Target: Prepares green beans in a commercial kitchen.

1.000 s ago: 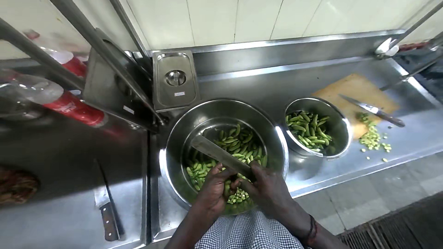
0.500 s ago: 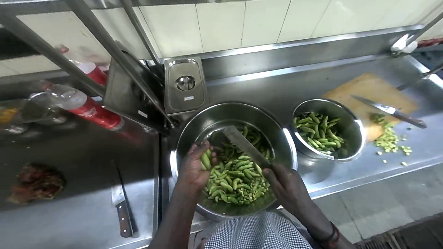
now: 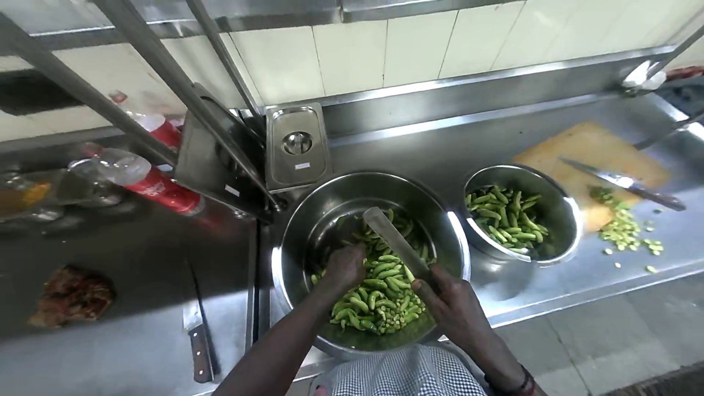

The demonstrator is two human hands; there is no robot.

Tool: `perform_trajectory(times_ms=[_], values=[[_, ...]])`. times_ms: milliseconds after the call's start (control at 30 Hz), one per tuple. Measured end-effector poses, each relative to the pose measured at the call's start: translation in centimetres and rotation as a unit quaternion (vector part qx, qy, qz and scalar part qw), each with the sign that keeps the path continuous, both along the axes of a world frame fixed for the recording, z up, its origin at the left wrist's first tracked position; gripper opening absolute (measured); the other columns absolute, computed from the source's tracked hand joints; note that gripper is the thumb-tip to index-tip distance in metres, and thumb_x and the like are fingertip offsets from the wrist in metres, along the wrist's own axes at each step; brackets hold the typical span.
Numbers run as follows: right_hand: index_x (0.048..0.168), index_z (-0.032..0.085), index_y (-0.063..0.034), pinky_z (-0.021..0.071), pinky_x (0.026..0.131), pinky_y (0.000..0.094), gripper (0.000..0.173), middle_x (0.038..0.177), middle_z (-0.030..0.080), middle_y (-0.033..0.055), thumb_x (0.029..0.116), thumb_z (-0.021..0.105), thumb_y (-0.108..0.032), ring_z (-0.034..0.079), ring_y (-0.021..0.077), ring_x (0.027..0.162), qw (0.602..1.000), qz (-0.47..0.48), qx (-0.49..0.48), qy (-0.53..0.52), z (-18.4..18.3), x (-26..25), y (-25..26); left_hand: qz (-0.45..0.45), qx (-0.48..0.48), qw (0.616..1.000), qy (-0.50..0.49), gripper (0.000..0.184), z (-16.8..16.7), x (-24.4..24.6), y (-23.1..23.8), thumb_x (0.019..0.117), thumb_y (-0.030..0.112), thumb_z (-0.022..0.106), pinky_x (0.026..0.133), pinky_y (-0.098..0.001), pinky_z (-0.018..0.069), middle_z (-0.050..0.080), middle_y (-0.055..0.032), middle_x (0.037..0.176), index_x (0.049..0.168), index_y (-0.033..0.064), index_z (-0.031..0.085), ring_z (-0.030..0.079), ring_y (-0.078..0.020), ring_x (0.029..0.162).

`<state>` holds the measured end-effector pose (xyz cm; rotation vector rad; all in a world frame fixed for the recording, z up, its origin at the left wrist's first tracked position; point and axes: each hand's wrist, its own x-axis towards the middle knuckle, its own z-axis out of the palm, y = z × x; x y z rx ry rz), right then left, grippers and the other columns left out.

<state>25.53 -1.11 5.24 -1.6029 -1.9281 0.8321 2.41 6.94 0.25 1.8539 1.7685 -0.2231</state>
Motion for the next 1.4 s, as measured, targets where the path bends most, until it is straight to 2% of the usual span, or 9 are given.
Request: perform_trajectory(times_ms=[167,267,367,500,700,833,1000,1200,1400], values=[[0.095,0.064,-0.0188,0.0477,0.05,0.0321,0.046,0.064,0.053,-0.0057,0.0982,0.051,-0.063,0.053,0.0092,0.054,0.999,-0.011,-0.005,0.03,0.1,0.0,0.0,0.166,0.041,0.959,-0.227,0.036,3.0,-2.1,-1.5,0.0907,0.016,0.075,0.083,-0.0613,0.0541,0.067,-0.0227,0.113,0.123,0.0056,0.064,0.066,-0.0398,0.098],[0.098,0.064,-0.0188,0.052,0.053,0.0326,0.044,0.067,0.058,-0.0058,0.0956,0.058,-0.063,0.058,0.0087,0.057,0.998,0.003,-0.012,0.055,-0.2,0.2,0.1,0.241,0.036,0.863,-0.443,0.028,4.7,-3.1,-4.3,0.0889,0.016,0.075,0.052,-0.0329,0.0506,0.066,-0.0103,0.088,0.114,0.0149,0.063,0.059,-0.0189,0.061],[0.101,0.065,-0.0182,0.055,0.056,0.032,0.043,0.071,0.062,-0.0064,0.0911,0.067,-0.06,0.061,0.0079,0.061,0.994,0.039,-0.022,0.095,-0.2,-0.5,0.1,0.247,0.016,0.785,-0.568,0.021,6.5,-1.7,-6.0,0.0862,0.007,0.073,0.048,-0.026,0.0488,0.064,-0.0093,0.08,0.105,0.0129,0.063,0.057,-0.0139,0.056],[0.097,0.064,-0.0179,0.0516,0.052,0.029,0.038,0.068,0.059,-0.0063,0.0887,0.074,-0.053,0.057,0.0068,0.056,0.99,0.062,-0.021,0.125,1.1,-1.6,0.0,0.241,0.006,0.761,-0.603,0.022,6.8,0.0,-7.0,0.0836,0.002,0.074,0.049,-0.0269,0.0499,0.065,-0.0115,0.086,0.102,0.0103,0.066,0.058,-0.0156,0.059],[0.092,0.063,-0.0174,0.0485,0.048,0.0282,0.031,0.063,0.056,-0.0063,0.0955,0.068,-0.048,0.054,0.0066,0.053,0.989,0.091,0.006,0.12,0.8,-2.0,0.0,0.322,-0.036,0.657,-0.68,0.031,6.2,1.3,-7.8,0.0857,0.0,0.071,0.056,-0.0286,0.0554,0.069,-0.0121,0.093,0.114,0.0114,0.066,0.063,-0.0156,0.066],[0.092,0.063,-0.0175,0.0484,0.048,0.0265,0.034,0.064,0.056,-0.0066,0.0908,0.073,-0.05,0.053,0.0056,0.052,0.992,0.062,0.016,0.108,1.0,-2.3,0.0,0.353,-0.055,0.604,-0.713,0.028,6.0,2.3,-7.9,0.0872,-0.004,0.068,0.055,-0.0286,0.055,0.066,-0.0135,0.094,0.112,0.0094,0.067,0.061,-0.0152,0.063],[0.094,0.063,-0.0185,0.0492,0.048,0.0267,0.041,0.065,0.057,-0.0074,0.0834,0.078,-0.055,0.053,0.0049,0.053,0.996,0.054,0.012,0.075,1.5,-2.1,0.2,0.352,-0.074,0.589,-0.724,0.027,5.9,2.4,-8.0,0.0871,-0.005,0.067,0.054,-0.0282,0.0544,0.066,-0.0141,0.091,0.11,0.0087,0.066,0.06,-0.0151,0.062],[0.084,0.062,-0.0186,0.0463,0.048,0.0309,0.046,0.059,0.05,-0.0068,0.0906,0.065,-0.064,0.051,0.0077,0.05,0.996,0.08,0.023,0.017,1.4,-2.1,0.2,0.356,-0.059,0.572,-0.737,0.028,5.5,2.9,-8.5,0.0891,-0.004,0.066,0.062,-0.0308,0.0573,0.068,-0.0133,0.092,0.114,0.0088,0.064,0.065,-0.016,0.07],[0.085,0.065,-0.0176,0.0455,0.047,0.0304,0.054,0.059,0.05,-0.0064,0.0961,0.051,-0.069,0.049,0.0066,0.05,0.991,0.095,0.017,0.098,0.7,-1.7,0.0,0.375,0.002,0.55,-0.746,0.029,4.8,2.5,-8.3,0.0892,0.006,0.067,0.059,-0.0304,0.0568,0.068,-0.0152,0.104,0.117,0.0106,0.065,0.065,-0.0181,0.073]])
